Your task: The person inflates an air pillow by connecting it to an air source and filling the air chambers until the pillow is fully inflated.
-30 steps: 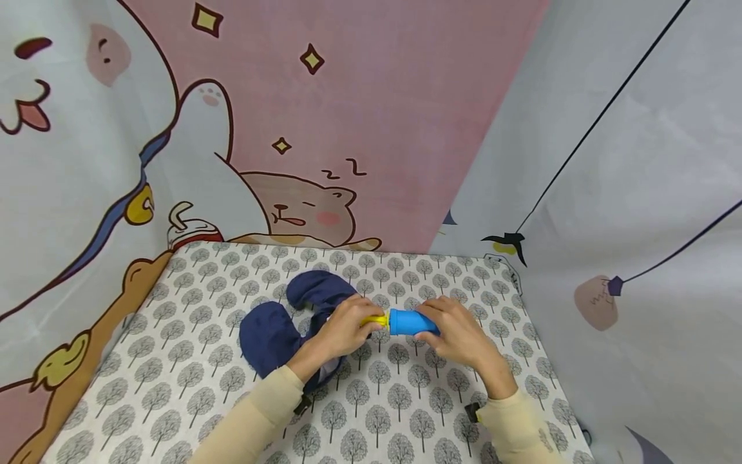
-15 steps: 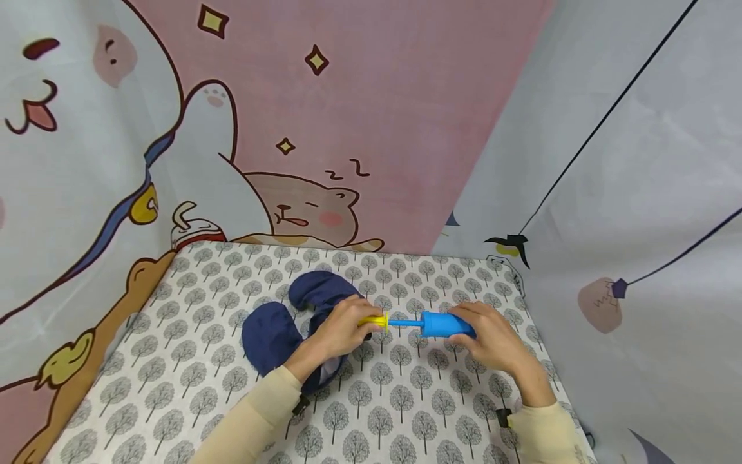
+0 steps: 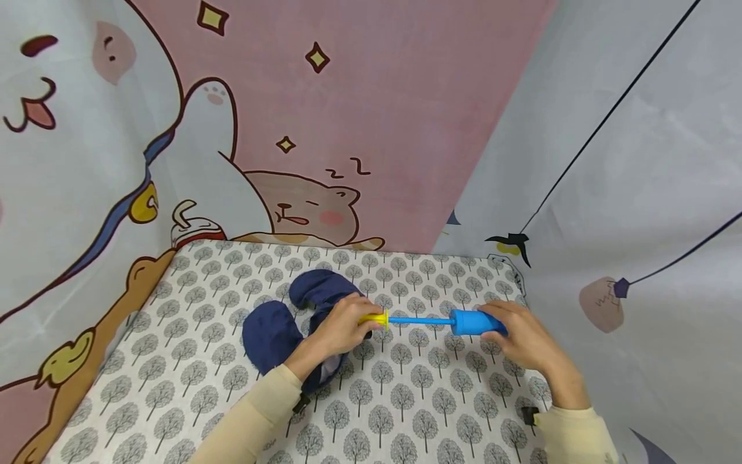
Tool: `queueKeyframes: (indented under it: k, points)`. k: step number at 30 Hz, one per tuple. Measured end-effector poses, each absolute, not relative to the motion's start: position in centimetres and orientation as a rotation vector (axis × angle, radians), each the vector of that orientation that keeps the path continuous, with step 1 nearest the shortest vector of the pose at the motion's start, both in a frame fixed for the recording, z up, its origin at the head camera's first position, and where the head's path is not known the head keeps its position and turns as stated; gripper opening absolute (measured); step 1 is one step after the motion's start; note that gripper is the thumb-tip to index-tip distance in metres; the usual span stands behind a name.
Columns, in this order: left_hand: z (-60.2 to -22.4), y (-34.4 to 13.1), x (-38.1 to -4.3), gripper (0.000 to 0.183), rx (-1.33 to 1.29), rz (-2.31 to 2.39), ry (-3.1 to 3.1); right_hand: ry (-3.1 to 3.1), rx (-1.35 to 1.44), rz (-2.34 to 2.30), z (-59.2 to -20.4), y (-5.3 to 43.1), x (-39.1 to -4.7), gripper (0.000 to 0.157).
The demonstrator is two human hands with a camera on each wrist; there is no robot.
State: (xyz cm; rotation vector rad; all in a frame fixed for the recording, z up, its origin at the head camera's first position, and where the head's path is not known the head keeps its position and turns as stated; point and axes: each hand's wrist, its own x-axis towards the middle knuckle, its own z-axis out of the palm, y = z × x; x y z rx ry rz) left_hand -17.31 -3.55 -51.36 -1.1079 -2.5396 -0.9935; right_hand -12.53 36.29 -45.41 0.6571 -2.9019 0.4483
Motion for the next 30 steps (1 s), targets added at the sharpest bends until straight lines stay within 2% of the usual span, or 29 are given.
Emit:
queueKeyframes:
  k: [6, 16, 30]
  points:
    - [-51.4, -3.2, -17.2, 0.023, -1.105, -1.003, -2.525, -2.885, 0.670, 0.430, -45.0, 36.0, -12.2, 0.051]
    - [-51.1, -2.6, -17.0, 0.025, -1.085, -1.042, -2.537, -2.800, 0.778, 0.423, -45.4, 32.1, -12.5, 0.046]
    - [-50.9, -2.6, -16.8, 0.024, -1.110, -1.008, -2.525, -2.775, 0.874, 0.406, -46.5, 27.2, -13.5, 0.050]
